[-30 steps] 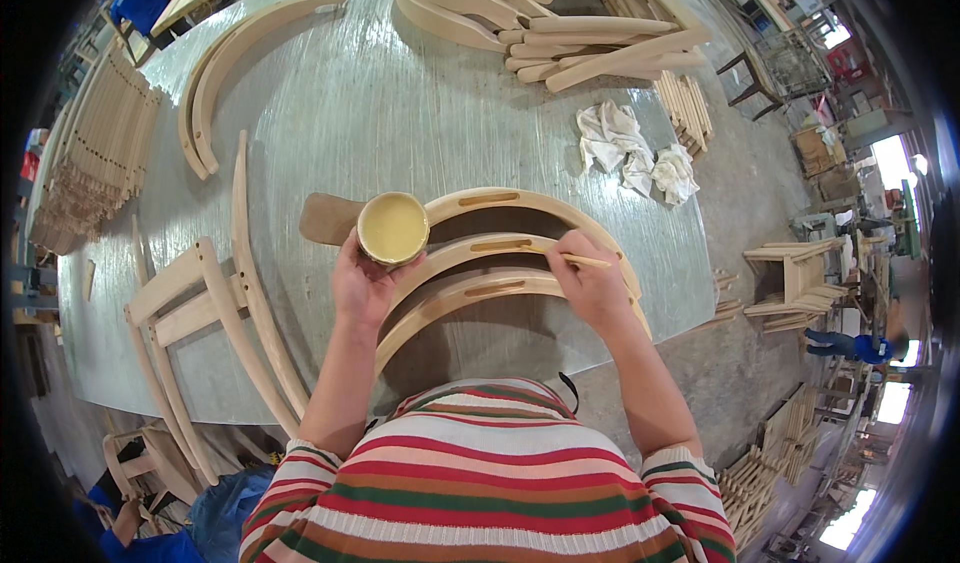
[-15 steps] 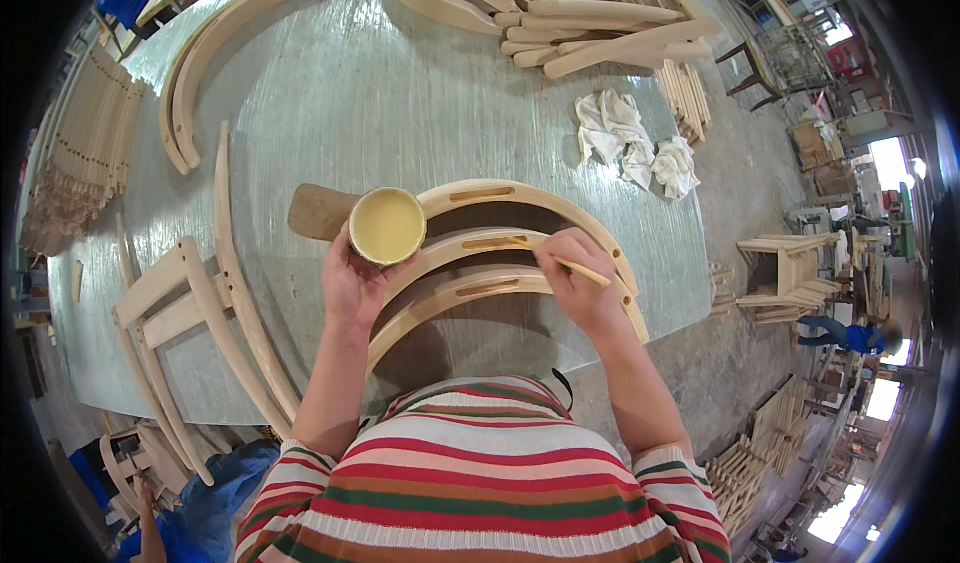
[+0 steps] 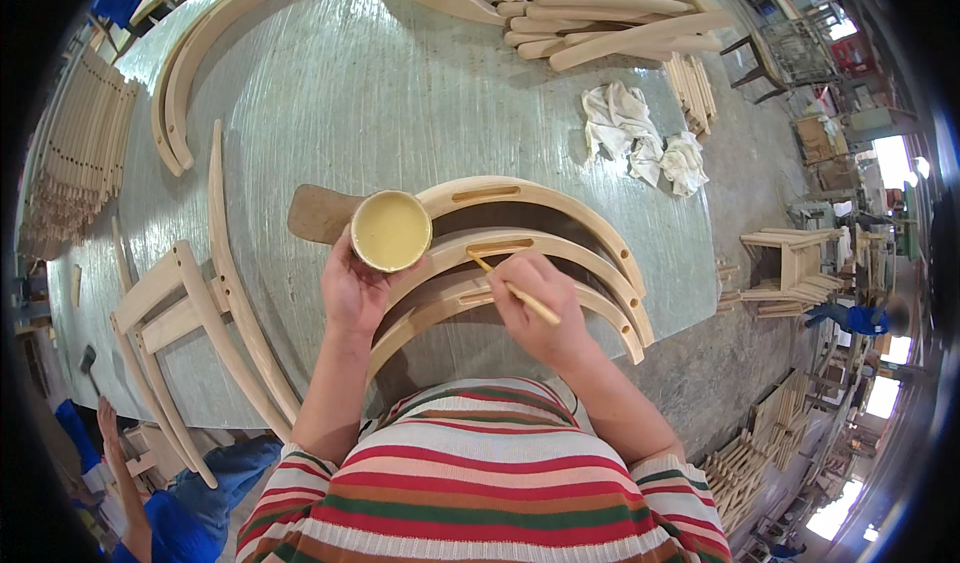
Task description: The person applies glue to pre-drilled holes in wooden chair components using a small brush and a container of yellow adhesive. They handle chair legs and curved backrest pieces, applying glue to multiple holes on each piece before setting them aside on the workbench.
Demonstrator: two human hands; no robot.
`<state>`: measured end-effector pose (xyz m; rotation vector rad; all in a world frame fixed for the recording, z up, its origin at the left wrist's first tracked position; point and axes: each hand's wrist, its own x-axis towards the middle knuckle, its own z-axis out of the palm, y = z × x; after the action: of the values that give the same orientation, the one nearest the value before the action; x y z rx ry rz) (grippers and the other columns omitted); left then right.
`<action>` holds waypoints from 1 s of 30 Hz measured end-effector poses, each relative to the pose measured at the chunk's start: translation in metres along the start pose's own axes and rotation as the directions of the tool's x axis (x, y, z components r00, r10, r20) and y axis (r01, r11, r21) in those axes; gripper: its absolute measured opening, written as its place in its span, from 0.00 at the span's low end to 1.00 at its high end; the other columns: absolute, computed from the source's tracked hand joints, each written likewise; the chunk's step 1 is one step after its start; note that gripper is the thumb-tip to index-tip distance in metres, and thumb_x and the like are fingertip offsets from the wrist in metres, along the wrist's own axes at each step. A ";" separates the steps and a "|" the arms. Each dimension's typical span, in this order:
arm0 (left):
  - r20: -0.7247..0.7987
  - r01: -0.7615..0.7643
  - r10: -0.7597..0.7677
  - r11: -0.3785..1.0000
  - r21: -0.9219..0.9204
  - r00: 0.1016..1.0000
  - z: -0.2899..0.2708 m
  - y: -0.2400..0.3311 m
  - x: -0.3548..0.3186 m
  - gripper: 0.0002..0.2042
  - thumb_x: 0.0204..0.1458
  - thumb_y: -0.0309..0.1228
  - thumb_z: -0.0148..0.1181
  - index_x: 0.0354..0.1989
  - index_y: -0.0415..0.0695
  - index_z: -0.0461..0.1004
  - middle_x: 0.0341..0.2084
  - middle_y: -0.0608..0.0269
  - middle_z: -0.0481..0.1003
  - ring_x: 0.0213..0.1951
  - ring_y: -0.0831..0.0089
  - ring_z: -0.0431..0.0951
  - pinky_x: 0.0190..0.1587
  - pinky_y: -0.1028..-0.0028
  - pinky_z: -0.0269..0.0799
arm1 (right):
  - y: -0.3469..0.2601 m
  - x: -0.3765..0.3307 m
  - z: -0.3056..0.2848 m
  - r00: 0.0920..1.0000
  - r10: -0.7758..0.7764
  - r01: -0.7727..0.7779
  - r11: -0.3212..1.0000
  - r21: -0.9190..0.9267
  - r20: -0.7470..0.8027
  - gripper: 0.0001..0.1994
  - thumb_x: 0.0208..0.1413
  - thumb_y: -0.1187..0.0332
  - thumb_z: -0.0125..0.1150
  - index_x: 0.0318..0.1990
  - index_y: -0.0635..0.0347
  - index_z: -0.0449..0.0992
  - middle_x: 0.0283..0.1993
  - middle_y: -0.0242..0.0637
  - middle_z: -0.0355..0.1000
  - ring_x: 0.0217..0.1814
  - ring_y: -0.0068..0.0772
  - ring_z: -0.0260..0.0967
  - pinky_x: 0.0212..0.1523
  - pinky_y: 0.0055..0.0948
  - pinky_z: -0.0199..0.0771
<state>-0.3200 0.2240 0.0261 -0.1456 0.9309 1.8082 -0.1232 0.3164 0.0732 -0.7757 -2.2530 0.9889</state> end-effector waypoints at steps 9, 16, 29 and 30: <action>-0.017 0.011 -0.012 1.000 -0.026 1.000 -0.027 -0.008 0.020 0.20 0.62 0.37 0.31 0.55 0.36 0.61 0.51 0.46 0.67 0.50 0.49 0.71 0.48 0.43 0.71 | 0.014 0.006 -0.029 0.999 0.034 -0.032 0.998 -0.058 0.038 0.04 0.50 0.77 0.57 0.31 0.63 0.68 0.29 0.42 0.68 0.29 0.44 0.68 0.28 0.33 0.68; -0.067 0.017 -0.021 0.998 -0.058 0.998 -0.023 -0.005 0.024 0.19 0.62 0.37 0.33 0.54 0.38 0.62 0.51 0.51 0.68 0.51 0.54 0.71 0.50 0.49 0.70 | 0.009 0.006 -0.046 0.986 0.123 -0.113 0.989 -0.090 0.109 0.05 0.48 0.80 0.57 0.32 0.64 0.68 0.32 0.44 0.69 0.31 0.45 0.68 0.32 0.33 0.69; -0.105 0.031 -0.039 0.997 -0.075 0.994 -0.009 -0.005 0.035 0.15 0.61 0.35 0.40 0.46 0.39 0.68 0.41 0.62 0.74 0.42 0.73 0.76 0.44 0.73 0.75 | 0.006 0.018 -0.049 0.973 0.199 -0.189 0.978 -0.089 0.114 0.04 0.49 0.77 0.59 0.32 0.64 0.71 0.29 0.42 0.70 0.30 0.40 0.70 0.30 0.30 0.69; -0.106 0.026 -0.034 0.997 -0.072 0.994 -0.008 -0.005 0.034 0.14 0.61 0.35 0.41 0.45 0.39 0.68 0.40 0.62 0.75 0.42 0.73 0.76 0.44 0.73 0.75 | 0.012 0.015 -0.055 0.968 0.233 -0.222 0.968 -0.120 0.091 0.03 0.49 0.77 0.59 0.31 0.64 0.71 0.28 0.41 0.70 0.29 0.40 0.69 0.29 0.29 0.68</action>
<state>-0.3341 0.2449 0.0007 -0.3025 0.9354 1.8205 -0.0930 0.3586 0.0997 -1.0735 -2.3618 1.0380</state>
